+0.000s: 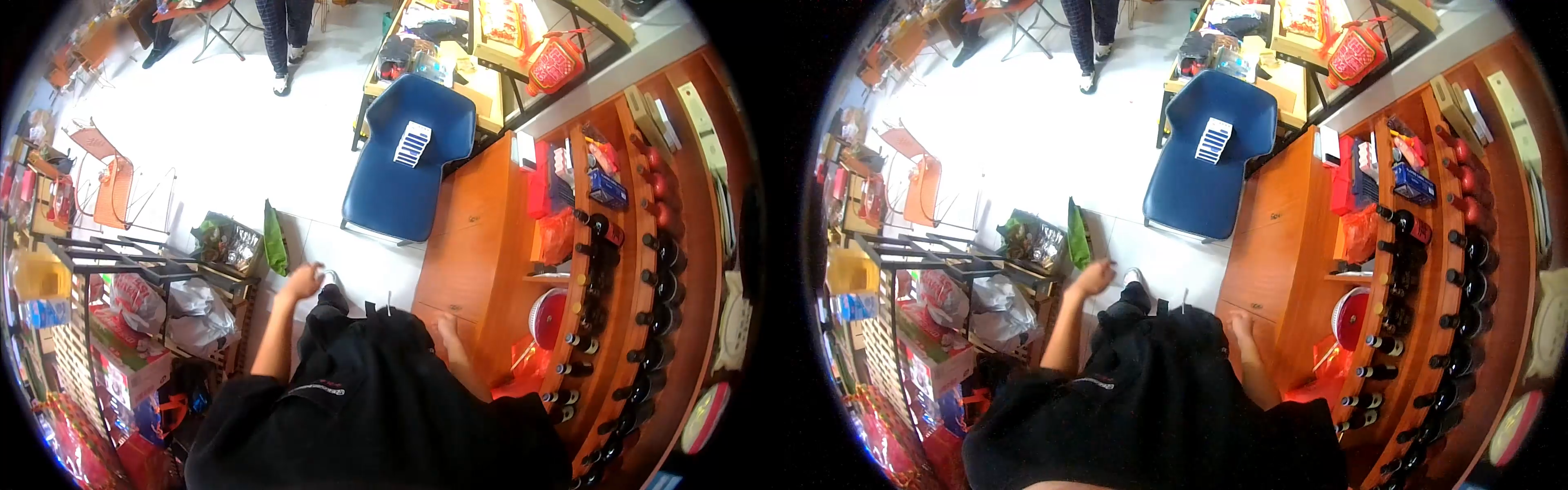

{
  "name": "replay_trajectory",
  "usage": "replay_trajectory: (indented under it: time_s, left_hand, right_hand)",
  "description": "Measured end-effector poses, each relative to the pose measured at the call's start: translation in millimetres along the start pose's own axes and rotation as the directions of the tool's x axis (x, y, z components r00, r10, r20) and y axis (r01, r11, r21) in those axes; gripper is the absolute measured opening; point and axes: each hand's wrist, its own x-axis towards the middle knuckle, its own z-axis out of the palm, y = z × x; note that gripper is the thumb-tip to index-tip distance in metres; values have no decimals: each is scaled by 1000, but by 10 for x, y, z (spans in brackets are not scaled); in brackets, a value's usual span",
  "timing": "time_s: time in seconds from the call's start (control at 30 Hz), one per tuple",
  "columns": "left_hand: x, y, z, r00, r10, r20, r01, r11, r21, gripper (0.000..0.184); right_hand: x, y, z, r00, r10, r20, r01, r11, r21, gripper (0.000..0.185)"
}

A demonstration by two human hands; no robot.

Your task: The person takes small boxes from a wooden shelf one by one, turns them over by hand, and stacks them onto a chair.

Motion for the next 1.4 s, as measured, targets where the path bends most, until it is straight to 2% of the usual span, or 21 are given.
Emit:
replay_trajectory:
  time_s: [0.07, 0.1, 0.13, 0.2, 0.27, 0.3, 0.33, 0.4, 0.43, 0.53, 0.6, 0.67, 0.73, 0.8, 0.87, 0.97, 1.07, 1.13, 1.23, 1.33, 1.4]
  left_hand:
    - [291, -42, -491, 970, 96, -223, -71, 990, 118, 48]
    - [430, -10, -848, 898, 245, -366, -166, 958, 234, 60]
    - [372, 384, -1289, 825, 161, -541, -101, 985, 140, 65]
    - [245, 1194, -2178, 572, -28, -820, -89, 991, -95, 76]
    - [289, 1629, -2752, 169, 271, -948, -216, 948, 232, 71]
    - [307, 1844, -3036, -50, 393, -918, -173, 902, 396, 68]
    - [383, 2111, -3109, -73, 332, -940, -316, 887, 338, 69]
    - [887, 2225, -3141, -20, 355, -934, -456, 829, 325, 67]
    - [1329, 2109, -3134, 5, 516, -857, -349, 804, 482, 66]
    - [2597, 2048, -2503, 433, 340, -835, -474, 873, 110, 67]
    - [3410, 1968, -2069, 609, 303, -733, -446, 895, -1, 71]
    - [4092, 1962, -1700, 723, 218, -655, -408, 900, -151, 68]
    - [4590, 1932, -1414, 817, 231, -528, -350, 927, -136, 63]
    - [5031, 1828, -1083, 897, 152, -414, -249, 950, -190, 61]
    - [5406, 1582, -709, 918, 163, -362, -221, 967, -126, 60]
    - [5851, 1490, -443, 979, -13, -203, -34, 973, -230, 64]
    - [6142, 1445, -248, 991, -107, -79, 92, 979, -181, 67]
    - [6252, 1468, -130, 986, -162, -50, 149, 968, -200, 70]
    - [6355, 1490, -24, 987, -152, -44, 139, 965, -221, 70]
    - [6297, 1519, -42, 977, -186, -104, 154, 953, -260, 66]
    - [6182, 1591, -141, 968, -231, -100, 175, 903, -393, 57]
  right_hand:
    - [206, -531, 87, 997, 52, -49, -52, 999, 14, 22]
    - [266, -841, 133, 999, 35, -24, -35, 999, -12, 22]
    - [289, -1104, 192, 1000, 27, 2, -27, 999, -33, 21]
    - [572, -1305, 316, 992, -116, -50, 118, 992, 51, 20]
    - [919, -1413, 399, 979, -192, -67, 198, 977, 86, 21]
    - [1055, -1488, 435, 982, -178, -65, 185, 977, 106, 20]
    - [1234, -1592, 477, 983, -174, -61, 180, 975, 128, 20]
    - [1613, -1707, 521, 985, -170, -15, 170, 974, 149, 20]
    - [1846, -1810, 513, 980, -197, 12, 192, 966, 172, 20]
    - [2401, -2299, 491, 987, -144, 76, 136, 985, 108, 22]
    - [2850, -2682, 509, 986, -121, 117, 115, 991, 64, 23]
    - [3365, -2967, 528, 979, -117, 166, 118, 993, 2, 27]
    - [3870, -3246, 593, 977, -82, 195, 88, 996, -23, 35]
    - [4262, -3534, 680, 974, -9, 228, 17, 999, -35, 45]
    - [4546, -3811, 811, 966, 42, 256, -30, 998, -51, 57]
    - [4971, -3975, 1020, 957, 77, 279, -56, 995, -83, 70]
    - [5184, -4081, 1159, 941, 141, 308, -121, 989, -82, 77]
    - [5166, -4182, 1240, 942, 176, 284, -160, 984, -81, 71]
    - [5155, -4232, 1300, 966, 51, 252, -39, 998, -52, 31]
    - [5136, -4211, 1365, 983, 48, 178, -40, 998, -45, 25]
    - [5013, -4294, 1343, 976, -5, 219, 11, 1000, -28, 16]
